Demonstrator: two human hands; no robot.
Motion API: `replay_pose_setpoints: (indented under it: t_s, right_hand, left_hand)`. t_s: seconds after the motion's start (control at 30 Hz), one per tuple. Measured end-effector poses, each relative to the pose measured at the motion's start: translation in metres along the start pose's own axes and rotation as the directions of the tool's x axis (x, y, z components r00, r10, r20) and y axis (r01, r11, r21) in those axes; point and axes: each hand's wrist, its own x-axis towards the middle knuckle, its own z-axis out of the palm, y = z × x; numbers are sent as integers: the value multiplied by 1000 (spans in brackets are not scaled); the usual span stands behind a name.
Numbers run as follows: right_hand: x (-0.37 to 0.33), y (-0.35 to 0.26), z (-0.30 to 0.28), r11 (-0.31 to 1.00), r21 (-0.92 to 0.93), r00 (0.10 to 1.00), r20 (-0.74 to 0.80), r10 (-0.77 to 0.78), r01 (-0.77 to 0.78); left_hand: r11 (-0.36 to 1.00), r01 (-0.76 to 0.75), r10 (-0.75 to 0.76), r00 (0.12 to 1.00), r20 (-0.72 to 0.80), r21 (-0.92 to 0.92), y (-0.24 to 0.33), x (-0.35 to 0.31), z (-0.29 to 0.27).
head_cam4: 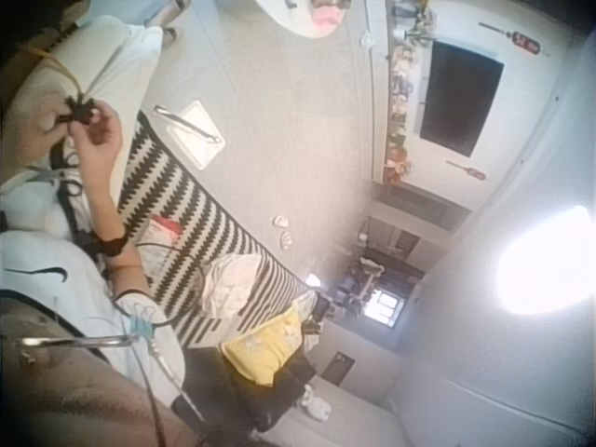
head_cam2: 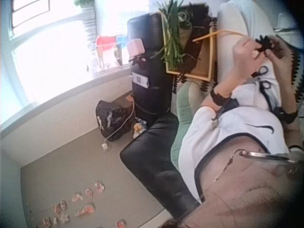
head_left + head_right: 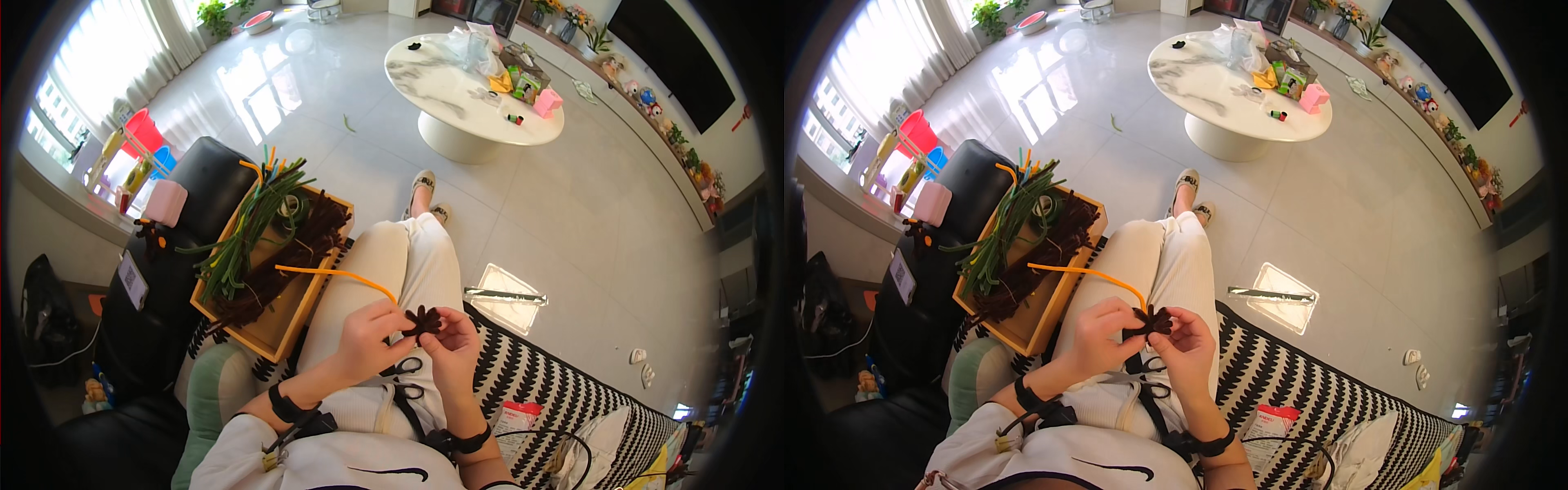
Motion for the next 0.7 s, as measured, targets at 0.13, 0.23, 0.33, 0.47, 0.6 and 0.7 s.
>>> replay_pose_setpoints:
  t_s: [0.13,0.23,0.33,0.47,0.6,0.7]
  right_hand:
    - [7,-10,-6,998,-4,997,40,68,-68]
    - [9,-14,-10,994,-72,992,87,93,-87]
    - [8,-11,-12,990,-129,987,141,82,-63]
    - [4,-9,-6,987,-156,994,100,44,-28]
    - [3,-5,-8,988,-156,994,100,33,-17]
    - [3,-8,-8,992,-129,995,93,21,-9]
  left_hand:
    - [704,437,-376,898,228,-560,-10,-1,-3]
    - [422,592,-467,791,395,-686,-12,2,-8]
    - [481,644,-454,763,460,-594,-12,5,-8]
    - [588,639,-437,767,471,-496,-14,0,-3]
    - [560,647,-445,761,472,-516,-16,-2,1]
    - [469,614,-438,786,437,-634,-16,-10,5]
